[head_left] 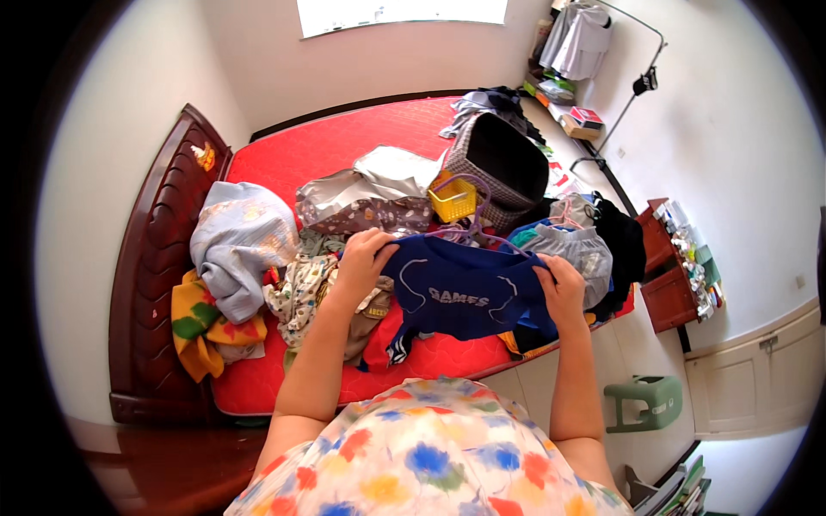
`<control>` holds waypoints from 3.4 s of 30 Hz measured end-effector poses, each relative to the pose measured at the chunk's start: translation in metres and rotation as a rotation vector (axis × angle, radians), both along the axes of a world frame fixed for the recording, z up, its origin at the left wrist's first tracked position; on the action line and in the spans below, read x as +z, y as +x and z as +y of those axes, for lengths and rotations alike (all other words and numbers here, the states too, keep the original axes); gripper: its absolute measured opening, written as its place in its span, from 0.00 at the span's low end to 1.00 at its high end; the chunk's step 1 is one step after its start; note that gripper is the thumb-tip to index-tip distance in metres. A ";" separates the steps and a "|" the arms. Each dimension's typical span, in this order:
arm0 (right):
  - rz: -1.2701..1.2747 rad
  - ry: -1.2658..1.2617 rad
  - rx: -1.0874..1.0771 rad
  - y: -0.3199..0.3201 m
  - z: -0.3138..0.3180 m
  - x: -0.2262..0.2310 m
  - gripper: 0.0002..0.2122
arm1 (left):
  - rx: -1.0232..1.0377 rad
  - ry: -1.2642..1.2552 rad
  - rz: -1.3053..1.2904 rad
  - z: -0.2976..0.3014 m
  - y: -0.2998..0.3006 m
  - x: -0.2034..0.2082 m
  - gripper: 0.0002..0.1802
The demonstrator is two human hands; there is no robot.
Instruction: The person puts clothes from the bed onto hangers by hand, then carries them over and hangs them inside the wardrobe on the closet rod.
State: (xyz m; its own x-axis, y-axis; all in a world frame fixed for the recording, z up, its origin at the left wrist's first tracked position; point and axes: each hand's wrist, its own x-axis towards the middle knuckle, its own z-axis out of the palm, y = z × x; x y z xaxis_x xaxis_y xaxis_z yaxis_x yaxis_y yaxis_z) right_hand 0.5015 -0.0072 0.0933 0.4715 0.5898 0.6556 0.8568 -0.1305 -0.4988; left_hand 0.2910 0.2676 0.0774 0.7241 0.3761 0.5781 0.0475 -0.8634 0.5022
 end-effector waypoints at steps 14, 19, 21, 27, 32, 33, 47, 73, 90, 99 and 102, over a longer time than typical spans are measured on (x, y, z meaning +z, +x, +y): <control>0.213 -0.175 -0.213 0.059 -0.085 -0.039 0.06 | -0.103 -0.435 0.185 -0.057 0.076 -0.071 0.08; 0.251 -0.260 -0.215 0.092 -0.103 -0.043 0.09 | -0.212 -0.529 0.279 -0.093 0.137 -0.090 0.07; 0.253 -0.243 -0.244 0.112 -0.107 -0.053 0.09 | -0.102 -0.264 0.015 -0.105 0.166 -0.097 0.05; 0.282 -0.231 -0.198 0.172 -0.108 -0.088 0.08 | -0.301 -1.166 0.236 -0.160 0.250 -0.108 0.13; 0.360 -0.305 -0.074 0.213 -0.094 -0.098 0.10 | -0.232 -1.893 0.076 -0.183 0.317 -0.111 0.17; 0.367 -0.306 -0.066 0.222 -0.093 -0.101 0.10 | -0.194 -1.991 -0.036 -0.183 0.327 -0.111 0.17; 0.576 -0.350 0.222 0.339 -0.047 -0.170 0.09 | 0.161 -1.817 -0.320 -0.159 0.332 -0.131 0.08; 0.520 -0.574 0.007 0.308 0.016 -0.215 0.10 | 0.328 -1.793 -0.541 -0.174 0.207 -0.119 0.05; 0.483 -0.655 0.933 -0.026 -0.015 -0.023 0.11 | 0.272 -1.513 -0.873 -0.311 -0.030 -0.059 0.08; 0.650 -0.769 1.321 -0.199 -0.065 -0.005 0.11 | 0.461 -1.263 -1.016 -0.412 -0.170 -0.013 0.09; 0.634 -0.800 1.442 -0.255 -0.077 -0.011 0.11 | 0.541 -1.157 -1.011 -0.437 -0.211 -0.004 0.10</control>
State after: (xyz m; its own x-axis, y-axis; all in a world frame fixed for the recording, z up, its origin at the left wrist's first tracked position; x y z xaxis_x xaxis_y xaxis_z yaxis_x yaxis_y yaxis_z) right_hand 0.2468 -0.0837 0.0822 -0.6218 0.7823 -0.0359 0.2174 0.1284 -0.9676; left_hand 0.0799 -0.1695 0.0737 -0.1072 0.9931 -0.0471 -0.5306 -0.0171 0.8475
